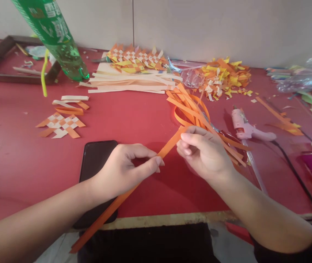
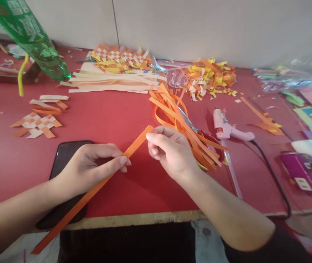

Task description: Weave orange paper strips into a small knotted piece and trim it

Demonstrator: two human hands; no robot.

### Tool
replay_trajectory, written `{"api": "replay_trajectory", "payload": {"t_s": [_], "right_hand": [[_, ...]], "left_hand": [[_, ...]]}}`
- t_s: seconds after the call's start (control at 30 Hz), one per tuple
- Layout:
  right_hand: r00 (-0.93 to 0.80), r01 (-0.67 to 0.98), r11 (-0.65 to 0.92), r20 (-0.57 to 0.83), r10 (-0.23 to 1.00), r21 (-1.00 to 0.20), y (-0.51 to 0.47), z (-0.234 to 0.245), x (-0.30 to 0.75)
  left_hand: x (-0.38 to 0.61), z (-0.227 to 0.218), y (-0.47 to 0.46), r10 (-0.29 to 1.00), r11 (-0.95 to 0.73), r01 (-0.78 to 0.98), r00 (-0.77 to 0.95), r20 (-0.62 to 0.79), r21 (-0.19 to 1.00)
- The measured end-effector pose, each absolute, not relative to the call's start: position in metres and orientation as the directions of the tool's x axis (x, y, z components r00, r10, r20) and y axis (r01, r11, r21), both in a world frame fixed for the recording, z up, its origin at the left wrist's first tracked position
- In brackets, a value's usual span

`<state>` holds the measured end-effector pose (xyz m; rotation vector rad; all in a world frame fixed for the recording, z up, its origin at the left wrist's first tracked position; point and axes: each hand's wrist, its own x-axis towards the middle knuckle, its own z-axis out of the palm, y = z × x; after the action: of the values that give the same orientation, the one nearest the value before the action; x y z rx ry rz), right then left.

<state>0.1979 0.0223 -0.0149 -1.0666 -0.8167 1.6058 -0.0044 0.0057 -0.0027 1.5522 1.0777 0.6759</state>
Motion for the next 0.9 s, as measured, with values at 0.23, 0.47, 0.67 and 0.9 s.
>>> {"api": "replay_trajectory", "payload": {"t_s": [0.23, 0.47, 0.67, 0.9], "right_hand": [[0.116, -0.413, -0.088, -0.148, 0.982, -0.906, 0.030, -0.017, 0.199], [-0.080, -0.297, -0.166, -0.148, 0.986, -0.941, 0.020, -0.017, 0.195], [-0.204, -0.097, -0.149, -0.126, 0.971, -0.984, 0.016, -0.021, 0.198], [-0.456, 0.091, -0.173, -0.196, 0.868, -0.981, 0.003, -0.016, 0.187]], "left_hand": [[-0.001, -0.008, 0.007, 0.919, 0.059, 0.241, 0.367, -0.147, 0.969], [0.000, -0.013, 0.017, 0.980, 0.194, -0.287, 0.025, -0.195, 0.938], [-0.002, -0.014, 0.020, 0.947, 0.320, -0.427, 0.129, -0.293, 0.846], [-0.001, -0.015, 0.016, 0.888, 0.409, -0.365, 0.369, -0.274, 0.836]]}}
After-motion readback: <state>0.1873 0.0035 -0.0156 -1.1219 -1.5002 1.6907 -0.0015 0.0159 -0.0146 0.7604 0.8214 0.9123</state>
